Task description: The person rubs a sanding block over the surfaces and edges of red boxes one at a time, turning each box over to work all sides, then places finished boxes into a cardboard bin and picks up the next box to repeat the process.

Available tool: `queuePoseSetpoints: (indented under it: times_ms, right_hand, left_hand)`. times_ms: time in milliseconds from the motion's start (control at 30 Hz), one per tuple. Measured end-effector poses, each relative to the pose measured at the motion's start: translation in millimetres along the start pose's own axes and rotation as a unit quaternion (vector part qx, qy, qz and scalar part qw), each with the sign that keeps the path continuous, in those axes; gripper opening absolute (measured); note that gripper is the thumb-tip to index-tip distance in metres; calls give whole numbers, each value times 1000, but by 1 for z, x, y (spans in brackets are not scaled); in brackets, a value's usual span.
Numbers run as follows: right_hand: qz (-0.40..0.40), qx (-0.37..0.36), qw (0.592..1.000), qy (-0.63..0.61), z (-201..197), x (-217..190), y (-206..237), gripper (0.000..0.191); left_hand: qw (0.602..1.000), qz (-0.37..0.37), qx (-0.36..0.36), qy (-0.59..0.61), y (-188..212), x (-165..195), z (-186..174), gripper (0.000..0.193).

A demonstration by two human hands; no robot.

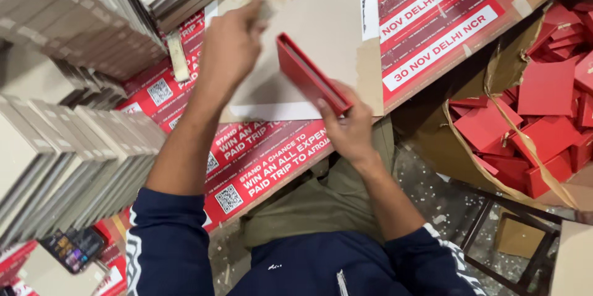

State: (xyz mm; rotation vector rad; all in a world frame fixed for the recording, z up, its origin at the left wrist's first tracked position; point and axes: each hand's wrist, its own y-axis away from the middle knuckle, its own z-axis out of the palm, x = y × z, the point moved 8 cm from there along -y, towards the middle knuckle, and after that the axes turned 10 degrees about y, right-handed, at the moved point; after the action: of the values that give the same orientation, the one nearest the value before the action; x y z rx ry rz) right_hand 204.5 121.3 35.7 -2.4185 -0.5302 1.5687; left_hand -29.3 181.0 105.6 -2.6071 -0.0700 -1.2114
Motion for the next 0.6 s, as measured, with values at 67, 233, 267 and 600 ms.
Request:
queuePoseSetpoints:
  times_ms: [67,233,267,600]
  right_hand:
    - [32,1,991,-131,-21,10,-3,65]
    - [123,-133,983,12,-120,85,3,59]
    - [168,-188,944,215,-150,112,11,50]
    - [222,369,889,-155,-285,181,69,57]
  left_hand:
    - [993,-88,-22,-82,-1,-42,5,34]
    - [999,-36,-4,-24,19,-76,41,36]
    - [999,8,20,-26,21,-71,41,34]
    - [996,-88,5,-6,29,-58,39,38]
